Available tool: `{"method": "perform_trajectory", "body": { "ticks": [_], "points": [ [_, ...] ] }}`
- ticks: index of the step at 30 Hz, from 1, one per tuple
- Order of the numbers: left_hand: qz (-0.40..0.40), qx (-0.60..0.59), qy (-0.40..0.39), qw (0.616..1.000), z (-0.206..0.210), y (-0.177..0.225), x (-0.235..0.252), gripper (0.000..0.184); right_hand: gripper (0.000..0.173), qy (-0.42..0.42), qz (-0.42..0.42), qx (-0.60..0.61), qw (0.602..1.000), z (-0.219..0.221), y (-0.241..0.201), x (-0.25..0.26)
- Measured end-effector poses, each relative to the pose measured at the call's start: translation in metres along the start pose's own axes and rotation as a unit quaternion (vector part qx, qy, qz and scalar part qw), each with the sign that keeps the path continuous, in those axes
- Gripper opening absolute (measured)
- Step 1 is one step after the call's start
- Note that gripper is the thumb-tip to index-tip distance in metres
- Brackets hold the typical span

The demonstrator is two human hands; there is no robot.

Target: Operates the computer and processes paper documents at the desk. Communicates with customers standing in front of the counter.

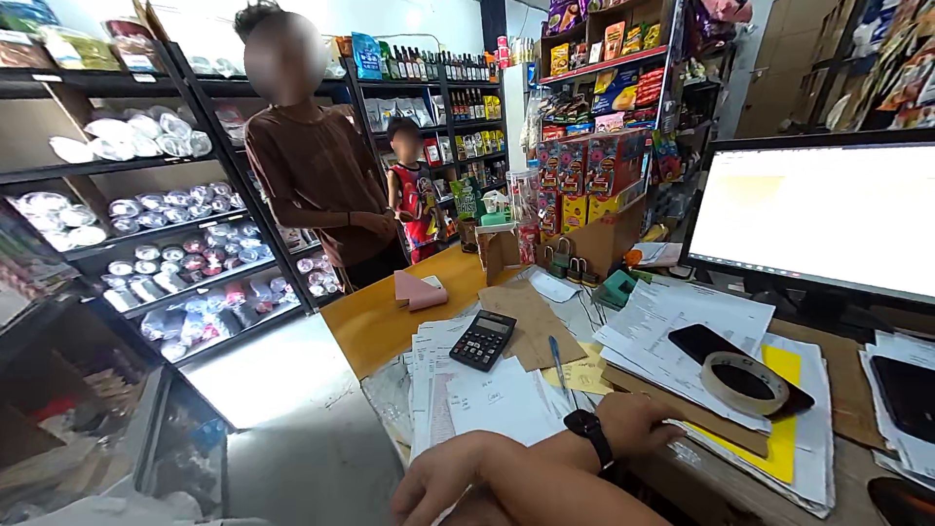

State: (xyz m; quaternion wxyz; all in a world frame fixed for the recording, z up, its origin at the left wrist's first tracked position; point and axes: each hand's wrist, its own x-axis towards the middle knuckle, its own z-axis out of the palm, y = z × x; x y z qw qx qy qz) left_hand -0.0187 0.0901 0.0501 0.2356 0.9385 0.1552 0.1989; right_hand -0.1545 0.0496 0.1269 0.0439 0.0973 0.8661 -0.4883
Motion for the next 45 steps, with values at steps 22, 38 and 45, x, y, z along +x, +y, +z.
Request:
{"method": "perform_trajectory", "body": {
  "ticks": [22, 38, 45],
  "points": [
    [-0.011, 0.005, -0.016, 1.0, -0.001, 0.0, 0.0, 0.031, 0.043, -0.016, 0.05, -0.073, 0.996, 0.009, -0.005, -0.014],
    [-0.003, 0.0, 0.0, 1.0, 0.0, -0.001, -0.001, 0.03, 0.055, 0.006, 0.048, 0.11, 0.993, 0.001, -0.013, -0.01],
    [0.003, -0.007, 0.002, 1.0, 0.0, 0.001, -0.001, 0.03, 0.057, 0.005, 0.07, 0.073, 0.995, 0.006, -0.007, -0.006]
  ]
}}
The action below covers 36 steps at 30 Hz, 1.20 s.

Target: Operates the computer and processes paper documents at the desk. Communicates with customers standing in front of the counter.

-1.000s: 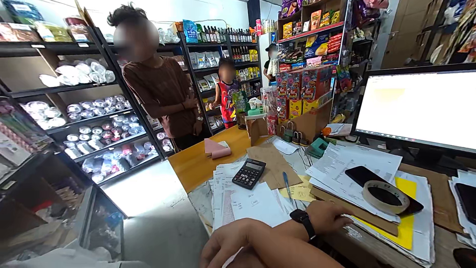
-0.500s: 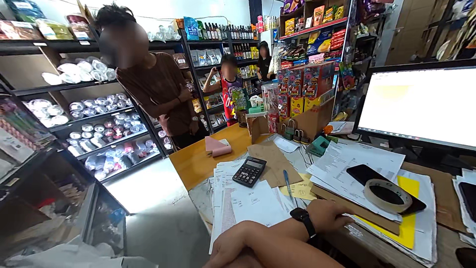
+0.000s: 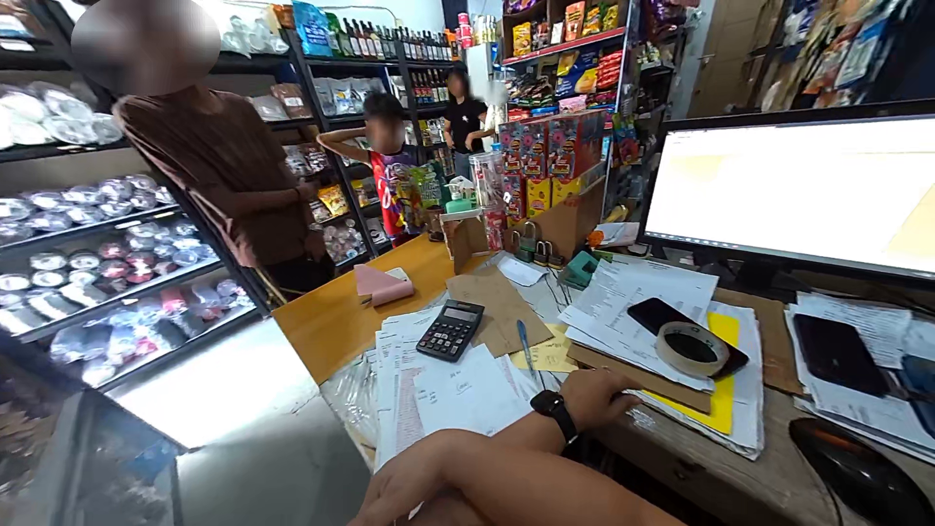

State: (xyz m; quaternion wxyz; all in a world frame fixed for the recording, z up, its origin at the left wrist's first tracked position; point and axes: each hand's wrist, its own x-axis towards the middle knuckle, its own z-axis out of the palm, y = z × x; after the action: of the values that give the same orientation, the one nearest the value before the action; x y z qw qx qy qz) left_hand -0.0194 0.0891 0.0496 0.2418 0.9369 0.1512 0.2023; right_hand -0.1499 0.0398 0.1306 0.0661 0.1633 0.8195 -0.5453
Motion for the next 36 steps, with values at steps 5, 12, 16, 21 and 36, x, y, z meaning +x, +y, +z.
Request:
{"method": "perform_trajectory", "body": {
  "ticks": [5, 12, 16, 21, 36],
  "points": [
    [-0.011, 0.0, -0.005, 1.0, -0.002, 0.002, 0.0, 0.031, 0.056, -0.001, 0.03, -0.009, 0.999, -0.002, -0.008, -0.002],
    [-0.026, 0.002, -0.026, 0.999, -0.004, 0.004, 0.002, 0.032, 0.056, 0.045, 0.0, 0.041, 0.998, -0.009, -0.005, -0.005],
    [-0.02, 0.006, -0.028, 0.999, -0.003, 0.002, 0.001, 0.032, 0.055, 0.015, 0.029, 0.037, 0.999, -0.006, -0.011, -0.008],
    [-0.024, -0.001, -0.035, 0.999, -0.005, 0.004, 0.001, 0.033, 0.056, 0.004, 0.042, 0.021, 0.999, -0.007, -0.012, -0.008],
    [-0.03, 0.001, -0.033, 0.999, -0.003, 0.0, 0.004, 0.033, 0.043, 0.116, -0.028, -0.025, 0.993, -0.004, -0.003, -0.002]
  ]
}}
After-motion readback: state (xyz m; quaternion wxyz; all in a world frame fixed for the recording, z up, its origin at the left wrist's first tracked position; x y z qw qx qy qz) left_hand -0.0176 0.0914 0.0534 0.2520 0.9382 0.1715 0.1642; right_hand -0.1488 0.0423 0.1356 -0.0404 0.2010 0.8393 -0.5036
